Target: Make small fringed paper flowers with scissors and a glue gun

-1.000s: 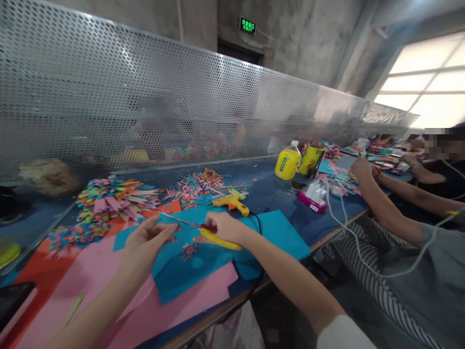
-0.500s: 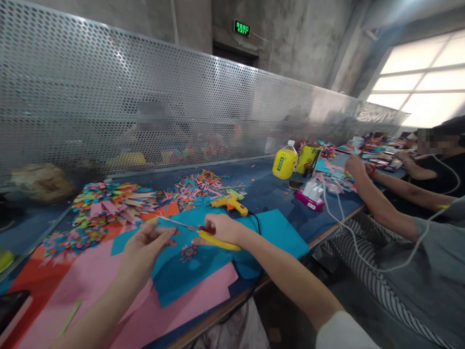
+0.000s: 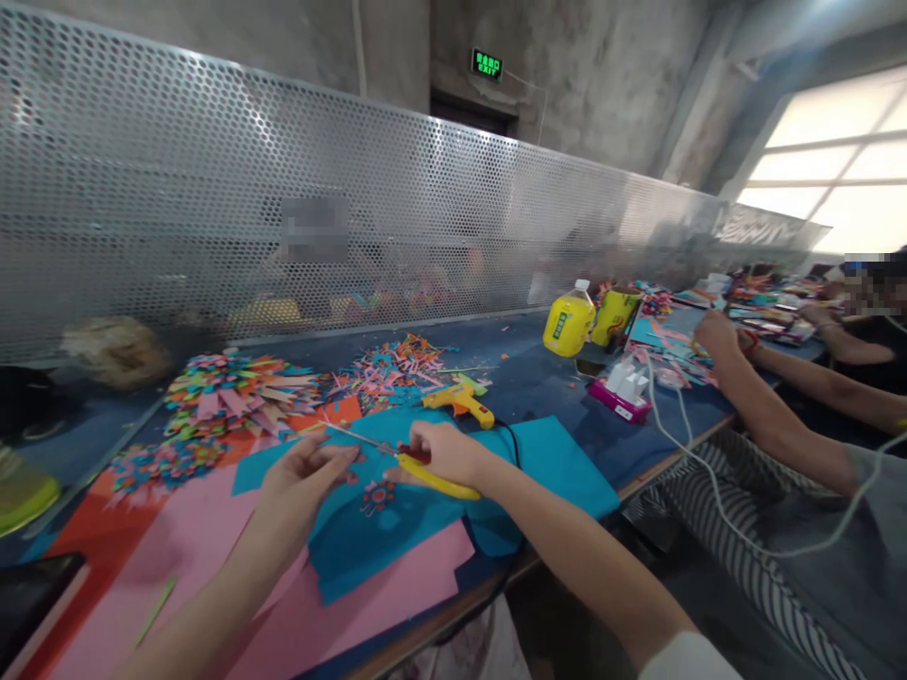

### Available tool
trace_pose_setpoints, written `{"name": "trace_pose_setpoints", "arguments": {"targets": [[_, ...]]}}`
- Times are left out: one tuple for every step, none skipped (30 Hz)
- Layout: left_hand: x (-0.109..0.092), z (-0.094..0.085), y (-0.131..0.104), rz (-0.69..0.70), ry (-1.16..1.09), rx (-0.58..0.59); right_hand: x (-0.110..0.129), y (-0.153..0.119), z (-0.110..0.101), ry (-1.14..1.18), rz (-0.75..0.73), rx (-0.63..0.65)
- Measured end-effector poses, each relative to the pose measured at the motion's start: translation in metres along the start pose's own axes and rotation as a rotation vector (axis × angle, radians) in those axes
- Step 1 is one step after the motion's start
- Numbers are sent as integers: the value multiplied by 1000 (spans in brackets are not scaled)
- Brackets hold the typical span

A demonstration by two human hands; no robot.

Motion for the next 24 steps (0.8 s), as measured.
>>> {"name": "trace_pose_setpoints", "arguments": {"targets": [[1,0,0,-6,4,-1,0,0,0,6,9,2],[2,0,-1,-13,6,-3,0,0,0,13,18,-1],[2,0,-1,-18,8,-3,-1,0,0,18,27,-9],[2,0,-2,-18,11,-2,-2,1,-1,20,39,-24],[1,0,-2,-10,15,2,-4,1,-1,13,56,-44],[0,-1,-1,4,23,10,-6,2,-2,-5,79,-65],[-2,-1,-1,24,36,21,-10,3,-2,-33,104,-84],[-4,-2,0,45,49,31,-13,4,-3,-68,125,-103],[-6,-4,1,62,61,38,-15,4,-3,-105,140,-118],[-7,-5,1,75,72,42,-17,5,-3,-135,146,-130],[-9,-6,2,84,80,45,-19,5,-2,-153,146,-136],[-9,-6,2,86,88,50,-20,6,-2,-158,142,-133],[-10,-6,2,87,93,56,-20,6,-1,-153,135,-124],[-10,-6,2,89,96,61,-20,6,0,-144,128,-113],[-10,-5,1,94,97,66,-19,6,0,-137,122,-101],[-10,-5,1,103,91,69,-19,6,0,-138,117,-97],[-10,-4,1,109,80,71,-18,5,0,-149,115,-101],[-9,-4,1,114,65,73,-18,5,-1,-170,119,-110],[-9,-4,1,116,51,77,-18,5,-3,-197,130,-120],[-8,-4,1,118,42,77,-19,5,-4,-227,147,-129],[-7,-5,2,115,39,71,-20,5,-5,-255,164,-137],[-7,-6,2,112,41,59,-20,5,-6,-281,181,-141],[-7,-8,3,107,47,41,-21,5,-7,-305,197,-138],[-7,-9,3,102,52,24,-21,5,-7,-330,213,-128]]}}
Point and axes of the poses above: each hand's wrist, its own y-axis towards the middle knuckle, its own z-axis out of the palm, x = y × z, the point moved 5 cm from there along y, towards the middle knuckle, and after that the axes turned 14 degrees about -y, right-handed, at the moved point
